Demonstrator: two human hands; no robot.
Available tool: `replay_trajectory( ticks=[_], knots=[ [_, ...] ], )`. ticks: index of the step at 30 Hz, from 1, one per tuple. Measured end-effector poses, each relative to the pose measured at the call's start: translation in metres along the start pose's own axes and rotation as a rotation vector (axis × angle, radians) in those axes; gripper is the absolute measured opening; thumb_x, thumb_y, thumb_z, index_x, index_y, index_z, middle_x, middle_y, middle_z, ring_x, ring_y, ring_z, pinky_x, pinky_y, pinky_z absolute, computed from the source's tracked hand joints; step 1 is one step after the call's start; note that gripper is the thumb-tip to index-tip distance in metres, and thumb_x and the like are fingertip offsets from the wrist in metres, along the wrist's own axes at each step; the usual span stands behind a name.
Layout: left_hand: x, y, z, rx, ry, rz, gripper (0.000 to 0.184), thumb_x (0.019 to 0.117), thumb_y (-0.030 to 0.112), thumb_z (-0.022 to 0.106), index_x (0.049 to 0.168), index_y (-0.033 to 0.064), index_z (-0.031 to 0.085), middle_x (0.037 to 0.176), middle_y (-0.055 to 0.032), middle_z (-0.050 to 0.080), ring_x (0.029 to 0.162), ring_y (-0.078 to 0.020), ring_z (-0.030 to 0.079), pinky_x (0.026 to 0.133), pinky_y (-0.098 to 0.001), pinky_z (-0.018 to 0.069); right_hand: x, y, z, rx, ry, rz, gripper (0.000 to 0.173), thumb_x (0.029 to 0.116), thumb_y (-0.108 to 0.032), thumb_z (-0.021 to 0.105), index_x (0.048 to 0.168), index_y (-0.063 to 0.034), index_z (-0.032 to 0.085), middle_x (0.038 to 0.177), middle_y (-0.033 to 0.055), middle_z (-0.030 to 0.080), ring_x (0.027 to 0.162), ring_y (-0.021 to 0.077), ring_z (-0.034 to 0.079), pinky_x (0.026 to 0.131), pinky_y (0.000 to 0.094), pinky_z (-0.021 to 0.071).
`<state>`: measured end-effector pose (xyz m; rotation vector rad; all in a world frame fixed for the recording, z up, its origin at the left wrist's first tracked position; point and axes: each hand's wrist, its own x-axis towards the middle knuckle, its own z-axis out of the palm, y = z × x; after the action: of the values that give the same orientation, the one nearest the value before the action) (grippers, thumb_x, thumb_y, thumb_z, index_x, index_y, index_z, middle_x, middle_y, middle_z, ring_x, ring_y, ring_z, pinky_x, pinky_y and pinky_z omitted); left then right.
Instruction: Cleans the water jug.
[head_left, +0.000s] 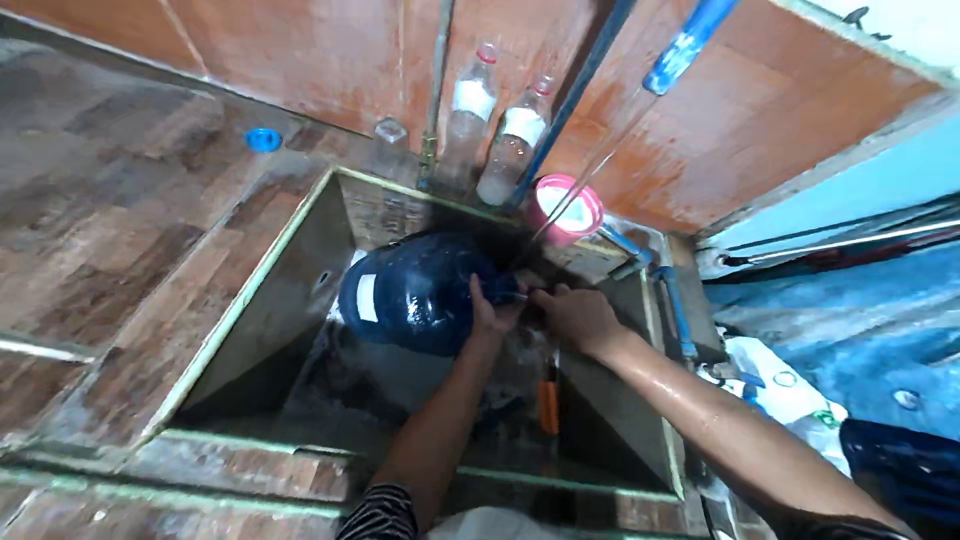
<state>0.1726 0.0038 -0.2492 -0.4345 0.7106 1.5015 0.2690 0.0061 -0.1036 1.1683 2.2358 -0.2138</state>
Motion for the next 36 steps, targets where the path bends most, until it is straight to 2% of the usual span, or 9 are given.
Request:
replay_trajectory(
  ticks=[12, 15, 19, 23, 25, 28, 31, 34, 36],
  knots=[
    [-0.007, -0.019, -0.023, 0.268, 0.037, -0.101, 0.063, 0.1054, 0.059, 0.034, 0.146, 0.0115, 0.044, 0.128, -0.018, 0.061, 0.108, -0.0297, 0.063, 0.087, -0.0499, 0.0549, 0.014, -0.004, 0.065, 0.098, -0.057, 0.026, 0.038, 0.1076, -0.014, 0.046, 0.14, 0.0057, 0.05, 0.127, 0.0322, 0.062, 0.115, 0.0509, 0.063, 0.092, 0.0639, 0.0517],
    [-0.041, -0.032, -0.059, 0.317, 0.126, -0.111, 0.036, 0.1076, 0.031, 0.047, 0.131, 0.0048, 0.053, 0.108, -0.0139, 0.061, 0.091, -0.0222, 0.06, 0.078, -0.0408, 0.0527, 0.007, -0.023, 0.095, 0.196, -0.202, -0.075, 0.043, 0.11, -0.028, 0.046, 0.137, 0.0036, 0.054, 0.125, 0.0324, 0.064, 0.117, 0.0507, 0.062, 0.098, 0.0643, 0.0487],
    [-0.043, -0.031, -0.096, 0.066, 0.04, 0.02, 0.034, 0.1081, 0.037, 0.04, 0.114, 0.007, 0.054, 0.088, -0.0091, 0.064, 0.076, -0.0186, 0.065, 0.067, -0.0346, 0.0569, 0.006, -0.034, 0.15, 0.802, 0.087, -0.069, 0.041, 0.1065, -0.025, 0.055, 0.13, 0.0086, 0.061, 0.115, 0.0277, 0.068, 0.107, 0.0373, 0.067, 0.097, 0.0528, 0.0517],
    [-0.043, -0.034, -0.108, 0.28, 0.165, -0.043, 0.053, 0.1096, 0.043, 0.042, 0.144, 0.0037, 0.047, 0.133, -0.0196, 0.058, 0.117, -0.0289, 0.058, 0.097, -0.0482, 0.0501, -0.002, -0.084, 0.176, 0.443, 0.015, 0.186, 0.046, 0.1089, -0.021, 0.048, 0.149, 0.0012, 0.045, 0.127, 0.0282, 0.066, 0.114, 0.0451, 0.067, 0.097, 0.0597, 0.0525],
    [-0.049, -0.032, -0.114, 0.41, 0.206, -0.052, 0.047, 0.1073, 0.03, 0.052, 0.143, -0.001, 0.049, 0.139, -0.0225, 0.054, 0.122, -0.0312, 0.054, 0.1, -0.0493, 0.0464, -0.001, -0.098, 0.168, 0.302, -0.128, 0.16, 0.043, 0.1077, -0.019, 0.048, 0.146, -0.0004, 0.047, 0.13, 0.0273, 0.064, 0.118, 0.0445, 0.065, 0.098, 0.0602, 0.0518],
    [-0.055, -0.006, -0.119, 0.275, 0.091, 0.014, 0.033, 0.1063, 0.029, 0.05, 0.126, 0.0033, 0.056, 0.105, -0.0134, 0.062, 0.088, -0.0209, 0.062, 0.076, -0.0377, 0.0542, 0.01, -0.087, 0.14, 0.669, -0.107, 0.021, 0.038, 0.1093, -0.023, 0.049, 0.133, 0.0047, 0.06, 0.121, 0.024, 0.067, 0.108, 0.0328, 0.066, 0.097, 0.0489, 0.0525],
    [-0.042, -0.004, -0.121, 0.032, -0.042, 0.068, 0.044, 0.1085, 0.045, 0.038, 0.118, 0.0056, 0.055, 0.089, -0.0112, 0.066, 0.075, -0.0211, 0.067, 0.067, -0.0367, 0.0585, 0.012, -0.09, 0.149, 0.954, 0.141, 0.033, 0.035, 0.111, -0.021, 0.045, 0.12, 0.007, 0.064, 0.097, 0.0146, 0.065, 0.081, 0.0175, 0.06, 0.076, 0.0342, 0.052],
    [-0.046, -0.014, -0.12, 0.295, 0.08, -0.067, 0.057, 0.1077, 0.047, 0.046, 0.145, 0.0034, 0.047, 0.133, -0.0208, 0.057, 0.116, -0.0298, 0.058, 0.095, -0.048, 0.0502, 0.001, -0.099, 0.156, 0.384, 0.015, 0.197, 0.046, 0.1116, -0.029, 0.041, 0.147, -0.0005, 0.049, 0.127, 0.0279, 0.066, 0.116, 0.0428, 0.067, 0.1, 0.0583, 0.0509],
    [-0.053, -0.012, -0.115, 0.426, 0.167, -0.071, 0.049, 0.1037, 0.032, 0.06, 0.139, -0.0018, 0.053, 0.135, -0.0232, 0.056, 0.12, -0.0321, 0.056, 0.099, -0.0497, 0.0472, -0.002, -0.109, 0.145, 0.183, -0.145, 0.159, 0.047, 0.1108, -0.03, 0.041, 0.147, -0.0006, 0.046, 0.131, 0.0274, 0.064, 0.121, 0.0447, 0.064, 0.102, 0.061, 0.0495]
  ],
)
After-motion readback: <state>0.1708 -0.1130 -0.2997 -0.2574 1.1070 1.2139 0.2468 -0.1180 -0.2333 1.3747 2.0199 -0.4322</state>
